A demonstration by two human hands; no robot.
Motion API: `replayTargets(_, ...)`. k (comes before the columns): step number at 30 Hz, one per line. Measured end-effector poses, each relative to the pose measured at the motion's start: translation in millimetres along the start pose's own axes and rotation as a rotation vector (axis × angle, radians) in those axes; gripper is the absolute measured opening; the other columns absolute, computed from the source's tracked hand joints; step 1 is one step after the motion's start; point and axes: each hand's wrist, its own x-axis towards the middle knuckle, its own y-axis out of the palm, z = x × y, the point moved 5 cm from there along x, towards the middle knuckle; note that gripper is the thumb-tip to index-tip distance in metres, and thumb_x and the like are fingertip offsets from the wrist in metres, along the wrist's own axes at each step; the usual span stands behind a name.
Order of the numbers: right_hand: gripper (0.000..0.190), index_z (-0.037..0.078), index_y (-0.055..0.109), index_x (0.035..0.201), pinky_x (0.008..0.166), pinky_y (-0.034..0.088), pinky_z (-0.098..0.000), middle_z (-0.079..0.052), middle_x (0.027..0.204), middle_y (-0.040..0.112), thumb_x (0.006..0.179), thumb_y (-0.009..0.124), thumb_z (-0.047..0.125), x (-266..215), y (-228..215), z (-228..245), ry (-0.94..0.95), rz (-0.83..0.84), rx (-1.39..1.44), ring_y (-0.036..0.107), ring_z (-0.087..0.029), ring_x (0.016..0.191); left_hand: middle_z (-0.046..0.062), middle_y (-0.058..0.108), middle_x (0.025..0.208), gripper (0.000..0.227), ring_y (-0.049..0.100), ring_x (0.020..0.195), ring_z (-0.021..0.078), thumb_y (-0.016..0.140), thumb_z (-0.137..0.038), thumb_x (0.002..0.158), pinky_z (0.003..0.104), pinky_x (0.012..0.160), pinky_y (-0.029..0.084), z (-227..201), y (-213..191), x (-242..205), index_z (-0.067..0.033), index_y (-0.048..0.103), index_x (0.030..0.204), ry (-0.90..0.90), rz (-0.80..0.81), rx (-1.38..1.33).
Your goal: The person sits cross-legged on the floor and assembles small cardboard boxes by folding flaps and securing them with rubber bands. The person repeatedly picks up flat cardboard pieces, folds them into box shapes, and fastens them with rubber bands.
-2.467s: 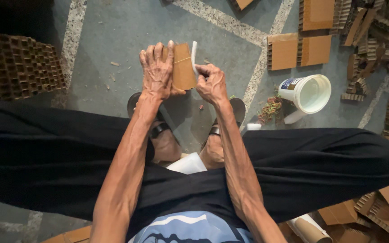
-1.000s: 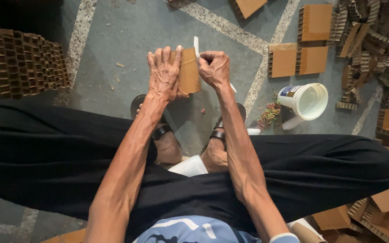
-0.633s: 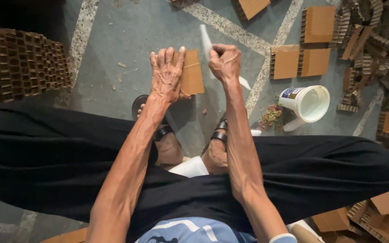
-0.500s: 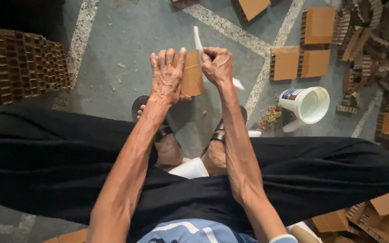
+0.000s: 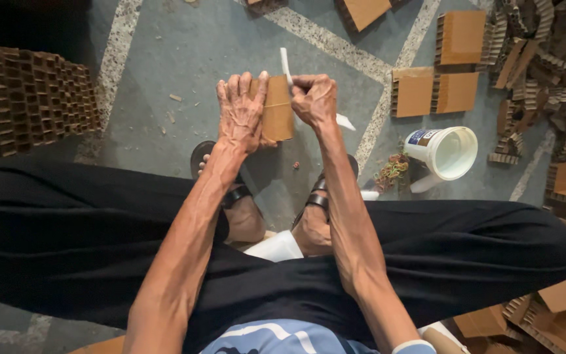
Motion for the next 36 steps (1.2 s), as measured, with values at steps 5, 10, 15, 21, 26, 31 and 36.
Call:
replayTargets(5,0.024,0.001,0.079,0.102,0.068,0.060,-0.0307,-0.019,0.088,0.077,0.083,0.063,0.005,-12.7,-2.7,8.3,-0.130,-0.037,0.072,0.076,-0.021,0.073,0.019,0.037,0.141,0.151,0.030,0.135,0.0412,0.096,-0.063,0.035,0.064,0.115,0.019,0.3,1.1,-0.1,-0.0085,0.028,0.158,-0.009,0.033,-0.004)
replayTargets(10,0.026,0.003,0.082,0.098,0.066,0.058,-0.0326,-0.018,0.083,0.077,0.080,0.063,0.003,-28.4,-9.4,-0.1,-0.057,0.167,-0.074,0.075,-0.020,0.068,0.019,0.036,0.140,0.154,0.030,0.136,0.0411,0.096,-0.065,0.034,0.064,0.116,0.019,-1.3,-0.1,0.5,-0.0075,0.026,0.159,-0.009,0.030,-0.015)
replayTargets(15,0.028,0.008,0.080,0.103,0.062,0.059,-0.0319,-0.016,0.082,0.078,0.082,0.063,0.007,1.4,-1.1,5.8,-0.009,0.060,-0.017,0.074,-0.019,0.064,0.019,0.035,0.141,0.155,0.029,0.136,0.0414,0.096,-0.065,0.034,0.064,0.115,0.019,-1.7,-5.3,0.5,-0.0084,0.026,0.159,-0.007,0.033,-0.016)
replayTargets(21,0.026,0.004,0.081,0.104,0.065,0.058,-0.0323,-0.017,0.087,0.079,0.084,0.065,0.007,-7.3,-0.2,0.1,-0.133,0.010,0.054,0.074,-0.019,0.070,0.019,0.036,0.141,0.153,0.029,0.136,0.0416,0.096,-0.064,0.034,0.065,0.115,0.018,-2.7,-7.8,-0.4,-0.0076,0.027,0.158,-0.001,0.027,-0.019)
replayTargets(26,0.029,0.007,0.081,0.102,0.066,0.060,-0.0300,-0.016,0.088,0.078,0.081,0.061,0.006,-24.4,-6.1,-21.7,0.023,0.214,0.017,0.076,-0.019,0.070,0.019,0.036,0.142,0.153,0.030,0.138,0.0415,0.096,-0.061,0.034,0.064,0.117,0.019,-1.6,0.2,-0.6,-0.0070,0.027,0.159,0.011,0.008,-0.031)
replayTargets(31,0.028,0.006,0.082,0.098,0.071,0.061,-0.0301,-0.018,0.086,0.078,0.078,0.063,0.006,8.1,1.1,-6.6,-0.011,0.114,-0.064,0.077,-0.018,0.073,0.019,0.036,0.141,0.153,0.029,0.137,0.0420,0.097,-0.061,0.033,0.065,0.115,0.019,-1.0,5.9,-0.8,-0.0084,0.027,0.158,0.003,0.035,-0.033)
replayTargets(36,0.031,0.005,0.080,0.103,0.074,0.061,-0.0318,-0.017,0.088,0.079,0.078,0.063,0.007,3.2,1.6,-13.5,0.005,0.067,0.079,0.078,-0.020,0.078,0.019,0.037,0.142,0.150,0.030,0.137,0.0419,0.096,-0.060,0.039,0.064,0.117,0.020,-2.1,4.7,-0.7,-0.0077,0.027,0.161,0.017,0.005,-0.003)
